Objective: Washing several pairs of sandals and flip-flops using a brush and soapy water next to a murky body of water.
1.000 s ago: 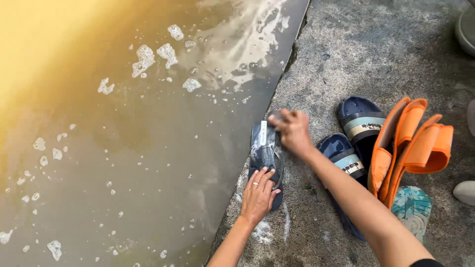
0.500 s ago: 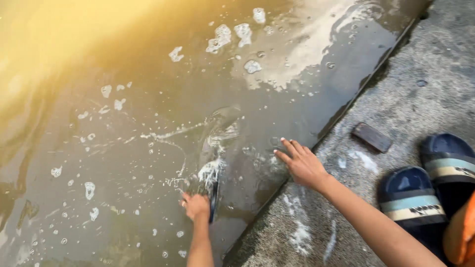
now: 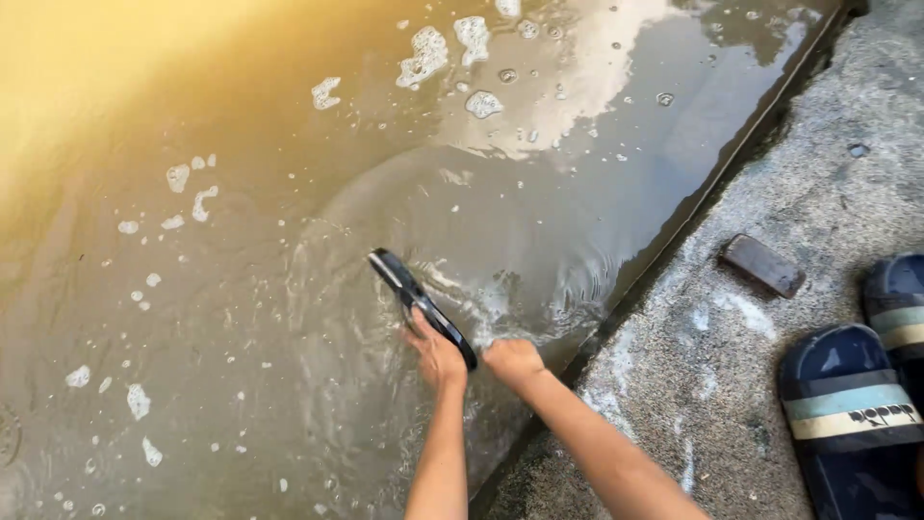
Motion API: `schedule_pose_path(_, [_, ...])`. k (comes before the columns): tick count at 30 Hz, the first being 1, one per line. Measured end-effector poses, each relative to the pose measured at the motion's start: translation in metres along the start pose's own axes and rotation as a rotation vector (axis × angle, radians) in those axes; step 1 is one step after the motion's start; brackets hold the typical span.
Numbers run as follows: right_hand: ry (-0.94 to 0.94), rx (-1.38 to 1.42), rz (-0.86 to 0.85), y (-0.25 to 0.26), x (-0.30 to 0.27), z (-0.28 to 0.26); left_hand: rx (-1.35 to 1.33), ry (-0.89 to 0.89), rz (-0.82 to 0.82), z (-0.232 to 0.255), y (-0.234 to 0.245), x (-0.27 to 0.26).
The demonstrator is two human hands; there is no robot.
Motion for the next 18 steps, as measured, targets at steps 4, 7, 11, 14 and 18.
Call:
schedule_pose_path(4, [-0.017, -0.071, -0.017, 0.13, -0.047, 0.034, 0.397, -0.078, -0.285, -0.023, -0.008, -0.031])
schedule_pose_path(7, [-0.076, -0.085, 0.075, 0.224, -0.102, 0.052, 0.738, -0.008, -0.382, -0.063, -0.011, -0.028])
schedule_pose_path(11, [-0.013, -0.182, 0.202, 0.285, -0.19, 0.07, 0.364, 0.182, -0.598, -0.073, -0.024, 0.005])
schedule_pose_path(14, [0.063, -0.329, 0.176, 0.319, -0.268, 0.073, -0.053, 0.161, -0.885, -0.005, -0.018, 0.025])
schedule_pose_path(18, [-0.048, -0.351, -0.194, 0.366, -0.388, 0.057, -0.125, -0.11, -1.171, 0.163, 0.086, -0.064])
Point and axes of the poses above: each hand's wrist, its own x-axis towards the middle knuckle, its own y-axis out of the back of the hand, z = x × y, the point moved 5 cm from there along x, towards the middle knuckle, and after that the axes turned 5 degrees about -z, right-handed, at the moved point
